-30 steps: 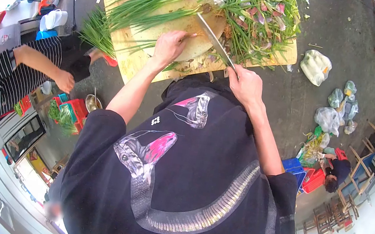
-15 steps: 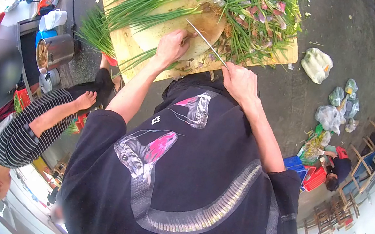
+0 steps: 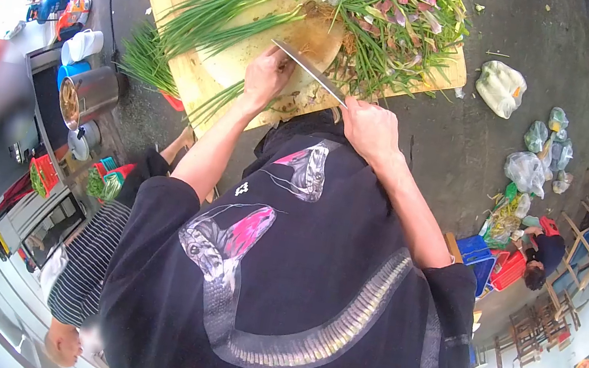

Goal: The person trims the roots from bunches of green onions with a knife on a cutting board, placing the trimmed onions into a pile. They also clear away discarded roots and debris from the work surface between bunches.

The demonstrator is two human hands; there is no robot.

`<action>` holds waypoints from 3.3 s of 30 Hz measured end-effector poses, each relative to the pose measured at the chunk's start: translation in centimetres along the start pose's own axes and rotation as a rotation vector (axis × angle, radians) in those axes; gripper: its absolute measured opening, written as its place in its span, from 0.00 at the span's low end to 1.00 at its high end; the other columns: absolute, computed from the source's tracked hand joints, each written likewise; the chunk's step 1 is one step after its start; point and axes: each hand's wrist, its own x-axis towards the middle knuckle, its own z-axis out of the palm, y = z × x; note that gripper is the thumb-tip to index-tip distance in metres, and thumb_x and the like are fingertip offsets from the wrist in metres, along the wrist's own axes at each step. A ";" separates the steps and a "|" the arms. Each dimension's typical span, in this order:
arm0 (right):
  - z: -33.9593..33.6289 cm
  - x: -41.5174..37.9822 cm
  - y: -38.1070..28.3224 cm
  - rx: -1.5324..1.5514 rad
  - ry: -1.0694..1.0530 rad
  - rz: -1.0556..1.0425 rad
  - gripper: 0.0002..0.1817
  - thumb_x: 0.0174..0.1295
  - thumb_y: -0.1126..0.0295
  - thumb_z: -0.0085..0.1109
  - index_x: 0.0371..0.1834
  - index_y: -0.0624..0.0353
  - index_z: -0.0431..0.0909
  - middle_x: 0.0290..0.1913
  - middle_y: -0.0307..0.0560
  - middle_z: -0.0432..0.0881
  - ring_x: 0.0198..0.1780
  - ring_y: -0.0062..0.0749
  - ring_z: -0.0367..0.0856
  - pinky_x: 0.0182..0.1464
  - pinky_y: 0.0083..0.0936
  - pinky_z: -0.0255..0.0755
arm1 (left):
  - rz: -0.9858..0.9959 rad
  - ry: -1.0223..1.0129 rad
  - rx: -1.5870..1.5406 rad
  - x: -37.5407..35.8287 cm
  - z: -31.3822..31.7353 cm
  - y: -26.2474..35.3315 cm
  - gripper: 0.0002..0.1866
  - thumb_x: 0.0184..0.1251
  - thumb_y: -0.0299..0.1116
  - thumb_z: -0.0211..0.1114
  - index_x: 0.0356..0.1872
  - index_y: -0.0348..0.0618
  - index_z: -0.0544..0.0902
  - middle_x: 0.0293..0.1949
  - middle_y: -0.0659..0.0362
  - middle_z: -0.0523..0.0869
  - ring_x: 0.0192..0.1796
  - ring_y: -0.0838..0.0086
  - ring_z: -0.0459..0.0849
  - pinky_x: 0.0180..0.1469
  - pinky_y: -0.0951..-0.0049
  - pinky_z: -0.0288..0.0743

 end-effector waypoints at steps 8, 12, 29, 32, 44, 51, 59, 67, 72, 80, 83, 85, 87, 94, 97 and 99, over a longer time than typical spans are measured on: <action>0.1 0.0 0.3 -0.006 -0.017 0.013 0.11 0.74 0.62 0.61 0.39 0.58 0.83 0.31 0.55 0.89 0.34 0.57 0.90 0.36 0.50 0.83 | -0.052 -0.035 -0.022 0.0 -0.1 0.6 0.10 0.68 0.34 0.73 0.48 0.47 0.90 0.46 0.54 0.91 0.42 0.52 0.92 0.43 0.53 0.86; 0.2 0.1 0.5 0.015 -0.032 0.016 0.12 0.75 0.61 0.61 0.39 0.59 0.83 0.30 0.56 0.88 0.33 0.57 0.90 0.36 0.51 0.83 | -0.031 -0.018 0.023 0.1 -0.2 0.5 0.09 0.68 0.33 0.74 0.47 0.48 0.92 0.47 0.54 0.92 0.39 0.54 0.93 0.41 0.56 0.86; 2.6 1.9 0.6 -0.019 -0.110 0.020 0.12 0.74 0.65 0.56 0.36 0.63 0.81 0.28 0.62 0.87 0.32 0.61 0.90 0.35 0.54 0.82 | 0.031 0.025 0.023 0.1 0.4 -0.4 0.04 0.68 0.34 0.73 0.37 0.47 0.90 0.38 0.52 0.88 0.40 0.50 0.90 0.41 0.52 0.82; 2.7 1.8 0.7 -0.017 -0.099 0.040 0.13 0.74 0.64 0.56 0.35 0.62 0.82 0.29 0.62 0.88 0.33 0.61 0.90 0.36 0.54 0.83 | 0.000 0.008 0.001 0.0 0.4 -0.6 0.05 0.69 0.34 0.73 0.40 0.46 0.90 0.39 0.51 0.89 0.41 0.50 0.90 0.42 0.53 0.83; -1.6 -1.5 3.6 0.026 0.092 0.313 0.16 0.77 0.58 0.58 0.40 0.60 0.85 0.31 0.61 0.89 0.37 0.62 0.90 0.40 0.54 0.82 | 0.286 0.086 0.020 6.9 -7.3 -2.6 0.09 0.74 0.29 0.70 0.51 0.49 0.92 0.49 0.55 0.94 0.50 0.56 0.91 0.54 0.61 0.84; -0.8 -3.4 2.6 0.061 0.157 0.304 0.14 0.76 0.59 0.62 0.36 0.58 0.86 0.30 0.60 0.88 0.34 0.62 0.88 0.36 0.52 0.80 | 0.348 0.198 0.032 14.5 -5.4 -4.0 0.10 0.72 0.31 0.72 0.51 0.48 0.92 0.55 0.56 0.93 0.56 0.55 0.91 0.60 0.60 0.84; -1.4 -4.2 2.5 0.089 0.148 0.350 0.15 0.76 0.58 0.62 0.38 0.58 0.86 0.32 0.60 0.88 0.36 0.62 0.88 0.38 0.52 0.80 | 0.180 0.120 -0.053 9.7 -0.6 -3.6 0.19 0.71 0.38 0.74 0.60 0.44 0.89 0.56 0.50 0.92 0.56 0.52 0.90 0.59 0.58 0.84; -1.2 -3.1 2.0 0.080 0.085 0.295 0.14 0.75 0.58 0.62 0.41 0.56 0.88 0.32 0.62 0.88 0.37 0.62 0.89 0.39 0.52 0.81 | 0.070 0.012 -0.075 9.6 -0.1 -2.4 0.17 0.69 0.35 0.72 0.58 0.47 0.90 0.52 0.50 0.92 0.51 0.53 0.91 0.56 0.56 0.84; -1.4 -2.4 1.4 0.130 0.032 0.278 0.16 0.76 0.56 0.61 0.41 0.59 0.88 0.33 0.63 0.88 0.38 0.64 0.88 0.41 0.54 0.81 | -0.048 -0.059 -0.197 7.2 -2.1 -1.2 0.14 0.70 0.33 0.68 0.54 0.48 0.90 0.45 0.48 0.92 0.47 0.51 0.91 0.53 0.52 0.85; -1.6 0.3 0.7 0.235 -0.064 0.325 0.20 0.75 0.54 0.60 0.38 0.62 0.87 0.31 0.65 0.86 0.38 0.65 0.87 0.43 0.52 0.78 | -0.046 -0.112 0.041 7.0 -2.0 -0.7 0.16 0.73 0.41 0.67 0.57 0.51 0.90 0.53 0.49 0.92 0.51 0.50 0.91 0.55 0.52 0.85; -2.1 0.6 0.6 0.312 -0.103 0.377 0.21 0.75 0.53 0.60 0.38 0.63 0.87 0.29 0.64 0.84 0.37 0.64 0.86 0.43 0.50 0.78 | -0.053 -0.184 0.085 7.5 -2.8 0.0 0.17 0.73 0.42 0.68 0.58 0.51 0.89 0.52 0.49 0.92 0.53 0.49 0.91 0.56 0.51 0.84; -1.9 0.4 1.0 0.365 -0.122 0.413 0.21 0.74 0.53 0.61 0.37 0.63 0.86 0.27 0.62 0.84 0.34 0.60 0.85 0.41 0.47 0.78 | 0.005 -0.183 0.086 7.5 -2.5 -0.5 0.17 0.73 0.42 0.68 0.58 0.51 0.88 0.50 0.49 0.92 0.52 0.49 0.91 0.54 0.50 0.85; -1.3 0.6 1.7 0.409 -0.133 0.441 0.22 0.74 0.53 0.61 0.37 0.64 0.86 0.25 0.57 0.84 0.29 0.52 0.86 0.39 0.43 0.78 | 0.120 -0.127 0.072 7.7 -2.0 -1.3 0.15 0.74 0.41 0.68 0.57 0.53 0.88 0.47 0.50 0.91 0.49 0.49 0.91 0.51 0.49 0.86; -1.5 1.0 2.5 0.691 -0.215 0.584 0.23 0.75 0.52 0.63 0.32 0.63 0.84 0.21 0.40 0.81 0.21 0.23 0.79 0.30 0.31 0.74 | 0.271 -0.249 0.093 8.8 -2.7 -1.6 0.14 0.76 0.36 0.66 0.59 0.53 0.86 0.53 0.54 0.89 0.54 0.51 0.90 0.52 0.52 0.86; -1.1 1.1 2.7 0.806 -0.234 0.630 0.23 0.76 0.53 0.63 0.31 0.62 0.82 0.20 0.38 0.79 0.21 0.22 0.77 0.27 0.28 0.72 | 0.345 -0.240 0.018 9.1 -2.4 -2.6 0.15 0.75 0.35 0.66 0.59 0.51 0.86 0.53 0.53 0.90 0.54 0.51 0.90 0.53 0.51 0.85; -1.1 1.0 2.7 0.824 -0.247 0.634 0.22 0.77 0.54 0.63 0.30 0.61 0.81 0.20 0.36 0.78 0.20 0.22 0.75 0.26 0.27 0.71 | 0.405 -0.243 0.020 9.8 -2.3 -3.2 0.15 0.74 0.34 0.67 0.59 0.51 0.86 0.53 0.53 0.90 0.54 0.50 0.89 0.53 0.51 0.85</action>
